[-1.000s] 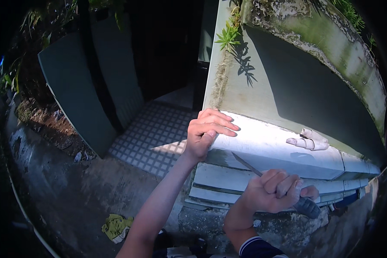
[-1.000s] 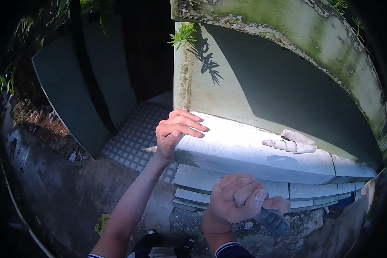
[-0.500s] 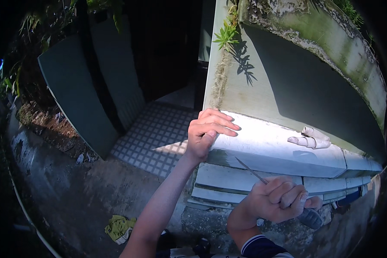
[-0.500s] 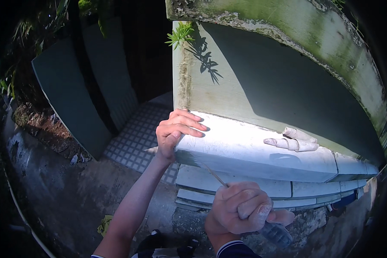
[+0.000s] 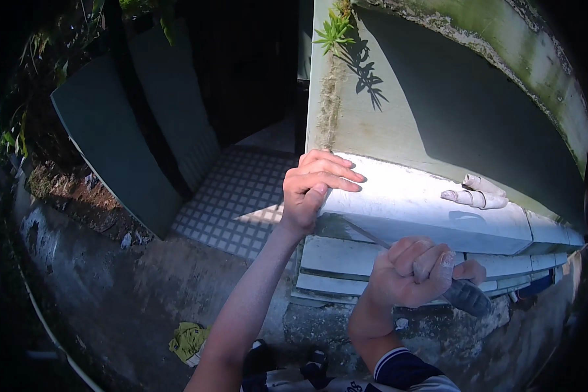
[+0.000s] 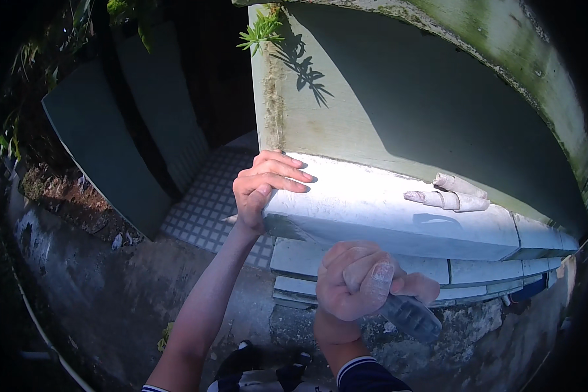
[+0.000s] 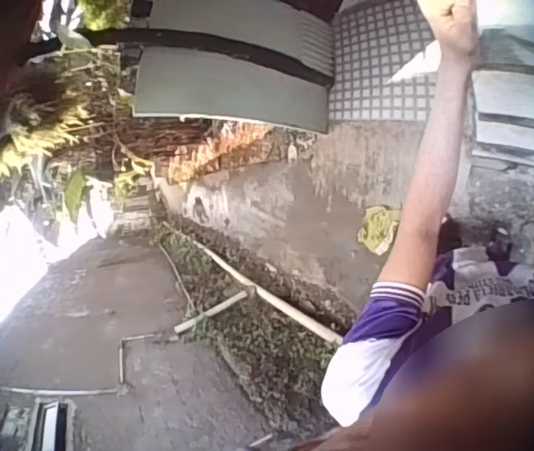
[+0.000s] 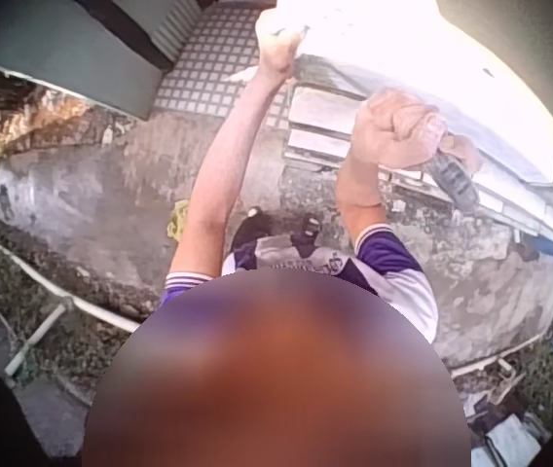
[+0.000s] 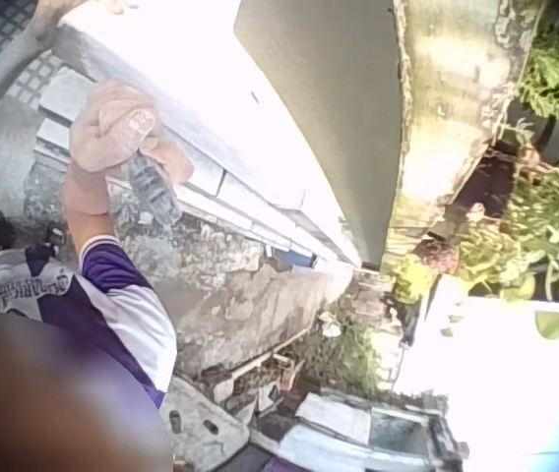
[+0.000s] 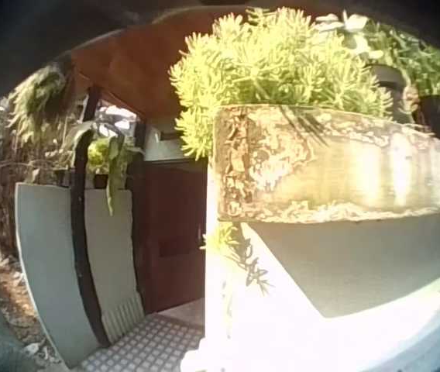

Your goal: Scraping old paint or residue from a wall and applying white filler or putty to the grooves.

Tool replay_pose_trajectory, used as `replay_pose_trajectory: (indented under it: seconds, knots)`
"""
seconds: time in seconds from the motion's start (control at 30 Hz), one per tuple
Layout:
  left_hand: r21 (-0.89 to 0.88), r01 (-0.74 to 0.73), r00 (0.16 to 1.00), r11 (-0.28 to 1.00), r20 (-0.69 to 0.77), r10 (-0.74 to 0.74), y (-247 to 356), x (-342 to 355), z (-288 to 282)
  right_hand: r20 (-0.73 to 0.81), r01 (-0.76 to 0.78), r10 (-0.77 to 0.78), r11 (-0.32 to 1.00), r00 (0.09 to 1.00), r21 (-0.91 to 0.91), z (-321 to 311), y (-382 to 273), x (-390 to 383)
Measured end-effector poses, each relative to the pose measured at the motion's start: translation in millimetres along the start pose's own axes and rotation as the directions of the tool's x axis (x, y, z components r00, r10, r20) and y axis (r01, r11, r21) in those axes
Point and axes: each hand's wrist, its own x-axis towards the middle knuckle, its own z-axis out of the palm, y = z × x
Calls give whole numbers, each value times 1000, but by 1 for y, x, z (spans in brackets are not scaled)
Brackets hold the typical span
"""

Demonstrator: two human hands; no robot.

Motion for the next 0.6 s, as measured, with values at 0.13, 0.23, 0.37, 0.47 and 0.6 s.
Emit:
replay_pose_trajectory:
  seconds: [0.13, 0.23, 0.37, 0.47, 0.6]
  knots:
    - [-17, 4, 1000, 1000, -18, -4, 3, 8, 8, 129, 255, -612, 122, 780, -959, -51, -7, -3]
    - [-6, 3, 1000, 1000, 7, -3, 2, 3, 3, 90, 327, -315, 921, 945, -212, 16, -2, 12]
    - [12, 3, 1000, 1000, -6, -3, 2, 0, -3, -917, 78, 117, 984, 382, 158, 37, -22, 18]
    - [15, 0, 1000, 1000, -4, 0, 5, 2, 1, -270, -12, -226, 746, 936, -665, -4, -10, -15]
    - [19, -20, 1000, 1000, 8, 20, 0, 0, 1, 93, 152, -142, 983, 985, -101, 20, 21, -4]
